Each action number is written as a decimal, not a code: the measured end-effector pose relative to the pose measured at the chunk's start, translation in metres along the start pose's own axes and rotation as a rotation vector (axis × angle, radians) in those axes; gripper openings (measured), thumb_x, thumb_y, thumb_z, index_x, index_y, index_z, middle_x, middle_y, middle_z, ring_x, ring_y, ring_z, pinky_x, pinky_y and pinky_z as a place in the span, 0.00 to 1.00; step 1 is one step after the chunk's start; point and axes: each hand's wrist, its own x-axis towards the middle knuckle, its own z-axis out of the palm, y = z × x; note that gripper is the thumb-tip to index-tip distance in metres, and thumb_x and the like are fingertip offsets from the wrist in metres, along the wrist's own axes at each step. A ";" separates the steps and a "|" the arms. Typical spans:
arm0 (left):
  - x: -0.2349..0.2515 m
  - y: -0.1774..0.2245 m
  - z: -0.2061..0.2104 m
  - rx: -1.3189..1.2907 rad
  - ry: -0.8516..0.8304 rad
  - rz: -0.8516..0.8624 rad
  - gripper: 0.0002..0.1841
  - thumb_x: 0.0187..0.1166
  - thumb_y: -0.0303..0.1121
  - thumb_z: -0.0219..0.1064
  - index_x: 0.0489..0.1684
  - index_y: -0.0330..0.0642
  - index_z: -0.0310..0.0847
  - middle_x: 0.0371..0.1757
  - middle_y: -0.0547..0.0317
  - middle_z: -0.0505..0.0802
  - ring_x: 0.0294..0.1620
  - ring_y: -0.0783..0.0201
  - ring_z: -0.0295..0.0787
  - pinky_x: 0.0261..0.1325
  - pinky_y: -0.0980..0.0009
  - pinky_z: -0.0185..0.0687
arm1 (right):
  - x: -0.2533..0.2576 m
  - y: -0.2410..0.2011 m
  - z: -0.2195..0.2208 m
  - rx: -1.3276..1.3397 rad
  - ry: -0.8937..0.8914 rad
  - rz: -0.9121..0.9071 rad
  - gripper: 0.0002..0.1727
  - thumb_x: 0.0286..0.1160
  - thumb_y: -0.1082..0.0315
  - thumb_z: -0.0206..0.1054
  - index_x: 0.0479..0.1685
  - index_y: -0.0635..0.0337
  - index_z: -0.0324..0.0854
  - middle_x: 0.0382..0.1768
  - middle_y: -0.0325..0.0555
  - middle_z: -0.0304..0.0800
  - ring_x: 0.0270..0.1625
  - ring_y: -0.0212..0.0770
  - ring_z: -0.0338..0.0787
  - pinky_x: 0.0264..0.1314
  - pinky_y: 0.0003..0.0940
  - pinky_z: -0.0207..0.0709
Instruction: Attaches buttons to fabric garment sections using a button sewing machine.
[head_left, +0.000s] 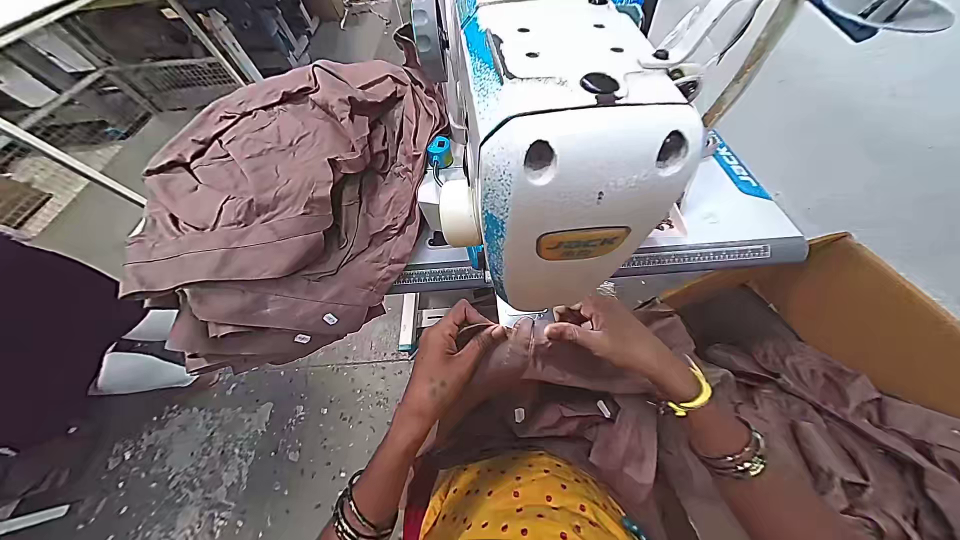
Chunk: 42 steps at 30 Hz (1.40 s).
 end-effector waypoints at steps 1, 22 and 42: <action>0.002 -0.002 0.000 -0.036 0.007 -0.044 0.05 0.77 0.32 0.72 0.39 0.41 0.83 0.36 0.69 0.91 0.37 0.79 0.87 0.45 0.80 0.84 | 0.005 0.002 0.003 0.039 -0.033 0.029 0.18 0.76 0.49 0.71 0.35 0.55 0.81 0.23 0.25 0.75 0.26 0.17 0.71 0.31 0.18 0.65; 0.006 -0.001 0.004 -0.076 0.010 -0.058 0.05 0.79 0.31 0.69 0.42 0.41 0.80 0.36 0.69 0.91 0.37 0.78 0.88 0.45 0.79 0.85 | 0.005 -0.003 -0.007 0.194 -0.046 0.135 0.12 0.80 0.55 0.69 0.30 0.50 0.84 0.20 0.18 0.74 0.23 0.12 0.70 0.28 0.14 0.64; 0.023 0.002 0.018 -0.180 0.033 -0.235 0.07 0.82 0.26 0.62 0.52 0.36 0.75 0.38 0.68 0.89 0.40 0.81 0.87 0.48 0.83 0.84 | 0.039 0.053 -0.045 -0.820 0.611 -0.072 0.09 0.76 0.74 0.71 0.49 0.66 0.92 0.48 0.63 0.89 0.51 0.63 0.91 0.43 0.56 0.84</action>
